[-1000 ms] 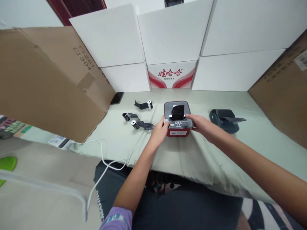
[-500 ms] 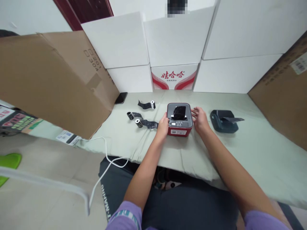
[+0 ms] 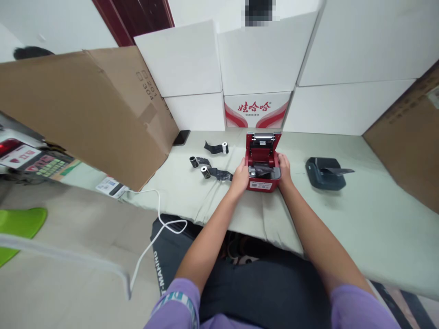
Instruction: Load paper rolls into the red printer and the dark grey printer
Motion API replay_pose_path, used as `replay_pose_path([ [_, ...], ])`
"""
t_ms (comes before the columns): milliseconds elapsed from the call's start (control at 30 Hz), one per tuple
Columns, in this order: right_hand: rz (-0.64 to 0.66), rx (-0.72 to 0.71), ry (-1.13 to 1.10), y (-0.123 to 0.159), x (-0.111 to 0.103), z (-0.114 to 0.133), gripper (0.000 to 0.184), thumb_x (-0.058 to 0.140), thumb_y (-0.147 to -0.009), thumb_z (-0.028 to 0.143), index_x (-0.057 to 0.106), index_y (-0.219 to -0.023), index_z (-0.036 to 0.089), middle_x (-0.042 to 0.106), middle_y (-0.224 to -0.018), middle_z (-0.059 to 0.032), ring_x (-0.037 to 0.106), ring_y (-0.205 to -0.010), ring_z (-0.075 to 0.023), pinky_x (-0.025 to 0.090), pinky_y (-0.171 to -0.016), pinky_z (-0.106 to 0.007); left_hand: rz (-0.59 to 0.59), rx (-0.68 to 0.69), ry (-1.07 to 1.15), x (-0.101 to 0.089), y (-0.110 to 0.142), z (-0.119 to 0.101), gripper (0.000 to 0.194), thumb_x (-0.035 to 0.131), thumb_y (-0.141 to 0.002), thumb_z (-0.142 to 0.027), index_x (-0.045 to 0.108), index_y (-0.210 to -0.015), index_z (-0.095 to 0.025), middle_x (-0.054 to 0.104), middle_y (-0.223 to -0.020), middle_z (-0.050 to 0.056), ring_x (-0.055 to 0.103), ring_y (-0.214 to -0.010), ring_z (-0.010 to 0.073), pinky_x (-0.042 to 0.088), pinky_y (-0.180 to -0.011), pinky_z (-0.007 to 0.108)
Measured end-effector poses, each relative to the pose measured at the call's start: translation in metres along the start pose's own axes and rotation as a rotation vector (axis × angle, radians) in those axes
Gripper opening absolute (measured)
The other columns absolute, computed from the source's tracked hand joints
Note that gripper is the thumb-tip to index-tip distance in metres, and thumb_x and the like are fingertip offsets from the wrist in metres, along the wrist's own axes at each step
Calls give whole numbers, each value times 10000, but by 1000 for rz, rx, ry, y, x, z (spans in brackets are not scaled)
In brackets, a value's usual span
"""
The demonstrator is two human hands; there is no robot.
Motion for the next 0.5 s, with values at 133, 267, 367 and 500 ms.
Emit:
replay_pose_path([
  [133, -1, -16, 14, 1, -2, -2, 383, 489, -833, 588, 579, -959, 237, 680, -996, -19, 646, -995, -177, 521, -933, -314, -33, 131, -169, -13, -6, -24, 436, 471, -942, -181, 671, -1327, -226, 626, -1450, 56, 499, -1431, 252, 346, -1233, 421],
  [267, -12, -20, 8, 1, 0, 0, 353, 478, -840, 558, 572, -954, 237, 679, -1009, -35, 646, -997, -179, 522, -928, -310, 216, 277, -509, -5, -40, -51, 324, 531, -897, -129, 802, -1038, -237, 779, -1141, 58, 668, -1182, 279, 425, -1141, 437],
  [367, -14, -24, 17, 0, 0, 0, 369, 490, -836, 569, 579, -943, 228, 675, -993, -39, 638, -991, -185, 518, -930, -320, 537, 330, -790, 18, -64, -57, 318, 605, -815, -79, 824, -981, -236, 792, -1082, 72, 709, -1051, 287, 498, -1008, 380],
  [500, -19, -28, -4, -5, -2, -6, 414, 532, -821, 618, 598, -917, 221, 667, -926, -28, 626, -941, -195, 516, -911, -348, 645, 249, -1100, 37, -78, -59, 300, 678, -778, -140, 824, -1023, -235, 796, -1033, 100, 721, -993, 300, 512, -924, 359],
])
Point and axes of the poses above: each hand's wrist, its own y-axis away from the middle knuckle, its own x-axis out of the palm, z = x × y, the point moved 6 cm from there along -y, towards the middle knuckle
